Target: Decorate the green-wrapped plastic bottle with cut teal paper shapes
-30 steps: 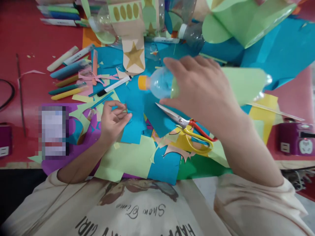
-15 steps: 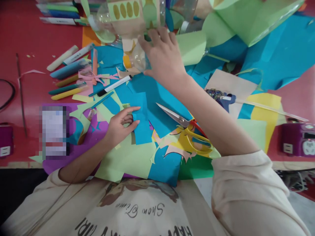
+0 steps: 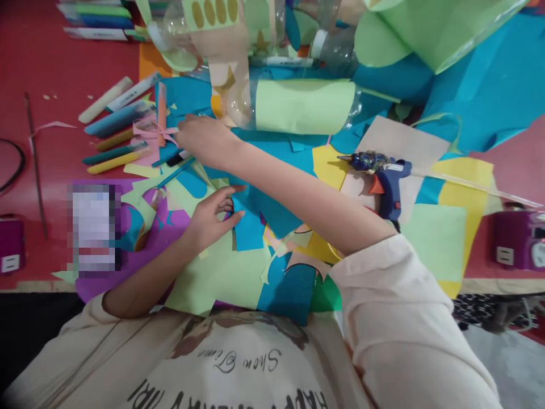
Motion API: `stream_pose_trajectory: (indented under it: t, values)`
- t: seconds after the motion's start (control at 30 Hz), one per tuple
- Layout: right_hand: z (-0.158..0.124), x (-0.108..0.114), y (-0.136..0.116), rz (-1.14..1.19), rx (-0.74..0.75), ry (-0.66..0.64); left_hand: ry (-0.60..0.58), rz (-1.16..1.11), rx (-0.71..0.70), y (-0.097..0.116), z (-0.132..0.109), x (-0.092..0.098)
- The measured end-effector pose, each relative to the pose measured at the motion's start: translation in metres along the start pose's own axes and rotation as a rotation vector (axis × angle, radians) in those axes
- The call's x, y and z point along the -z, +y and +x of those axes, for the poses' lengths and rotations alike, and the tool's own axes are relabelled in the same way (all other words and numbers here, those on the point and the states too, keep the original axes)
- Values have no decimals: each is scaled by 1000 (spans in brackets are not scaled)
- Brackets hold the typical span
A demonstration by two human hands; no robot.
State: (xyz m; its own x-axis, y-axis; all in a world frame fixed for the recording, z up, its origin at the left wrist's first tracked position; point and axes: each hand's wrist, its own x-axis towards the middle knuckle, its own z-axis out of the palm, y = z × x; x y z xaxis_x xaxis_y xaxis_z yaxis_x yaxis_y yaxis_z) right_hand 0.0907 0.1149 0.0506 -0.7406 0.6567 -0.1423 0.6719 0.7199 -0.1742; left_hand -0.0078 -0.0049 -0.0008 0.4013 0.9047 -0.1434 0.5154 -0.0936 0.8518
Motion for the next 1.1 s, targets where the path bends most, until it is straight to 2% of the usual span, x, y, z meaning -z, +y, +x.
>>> stream_pose_trajectory:
  t: [0.13, 0.23, 0.33, 0.4, 0.43, 0.53, 0.6, 0.73, 0.87, 1.1]
  values:
    - [2, -6, 1, -11, -44, -1, -13, 30, 4, -1, 1, 0]
    - [-12, 7, -1, 20, -91, 45, -7, 31, 9, -3, 1, -1]
    - [-39, 28, -7, 84, -189, 121, -9, 25, 16, -4, 1, -1]
    - [-65, 37, -8, 190, -308, 163, -10, -7, 20, -2, 1, -1]
    - [-80, 37, -7, 264, -339, 139, -12, -29, 20, -1, 1, 0]
    - [-129, 21, -1, 300, -525, 158, -28, -89, 14, 2, 0, 2]
    - [-161, 0, 3, 227, -574, 191, -45, -100, 16, 3, 0, 3]
    - [-208, -40, 3, 41, -617, 139, -53, -38, 34, 1, 0, 4]
    - [-224, -57, -2, 16, -620, 183, -54, 30, 39, 1, -1, 4]
    - [-230, -54, 13, 24, -704, 218, -46, 9, 41, 0, -2, 4]
